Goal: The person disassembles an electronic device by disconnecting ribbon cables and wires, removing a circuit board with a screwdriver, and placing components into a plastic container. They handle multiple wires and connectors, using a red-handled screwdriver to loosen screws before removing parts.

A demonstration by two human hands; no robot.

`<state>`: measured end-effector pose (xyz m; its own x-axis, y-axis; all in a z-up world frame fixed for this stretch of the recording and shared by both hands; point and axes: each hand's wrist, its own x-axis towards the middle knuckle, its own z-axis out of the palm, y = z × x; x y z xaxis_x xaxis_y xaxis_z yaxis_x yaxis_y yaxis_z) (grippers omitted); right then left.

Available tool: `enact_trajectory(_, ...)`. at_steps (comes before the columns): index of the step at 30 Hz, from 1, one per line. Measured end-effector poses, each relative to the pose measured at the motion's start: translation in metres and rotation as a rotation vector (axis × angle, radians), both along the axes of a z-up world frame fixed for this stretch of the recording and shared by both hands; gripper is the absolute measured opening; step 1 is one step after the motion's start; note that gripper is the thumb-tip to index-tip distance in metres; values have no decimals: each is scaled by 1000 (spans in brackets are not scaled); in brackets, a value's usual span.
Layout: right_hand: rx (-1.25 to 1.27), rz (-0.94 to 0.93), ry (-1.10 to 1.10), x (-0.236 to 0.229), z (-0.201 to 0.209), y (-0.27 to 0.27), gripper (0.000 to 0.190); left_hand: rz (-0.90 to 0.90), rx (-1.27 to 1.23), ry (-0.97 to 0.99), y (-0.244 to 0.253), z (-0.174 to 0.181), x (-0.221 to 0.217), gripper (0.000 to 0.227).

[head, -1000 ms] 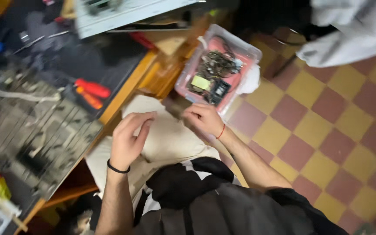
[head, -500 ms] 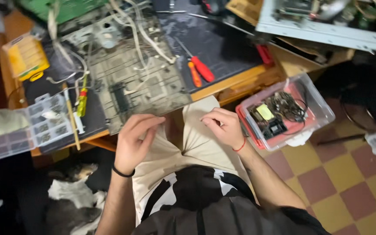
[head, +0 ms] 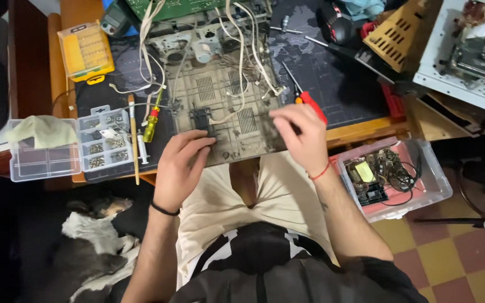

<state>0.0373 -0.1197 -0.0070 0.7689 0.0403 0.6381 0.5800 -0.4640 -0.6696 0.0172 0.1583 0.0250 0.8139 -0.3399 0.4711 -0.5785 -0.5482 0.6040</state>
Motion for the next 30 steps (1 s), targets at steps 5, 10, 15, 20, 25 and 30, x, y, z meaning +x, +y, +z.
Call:
enact_trajectory(5, -59, -128, 57, 28, 8, 6, 17, -24, 47, 14, 1, -7, 20, 17)
enact_trajectory(10, -112, -146, 391, 56, 8, 16, 47, -89, 105, 26, -12, -11, 42, 20)
enact_trajectory(15, -162, -47, 430, 82, -25, 23, 37, -108, 199, 136, -35, -18, 60, 42)
enact_trajectory(20, -90, 22, 399, 68, -6, 39, 11, -20, 238, 291, -50, -15, 70, 59)
enact_trajectory(25, 88, 40, 367, 53, -5, 35, 15, 63, 32, 332, -42, -28, 80, 51)
enact_trajectory(30, 263, 1, 406, 43, 8, 32, 13, -7, -50, 346, -43, -17, 75, 37)
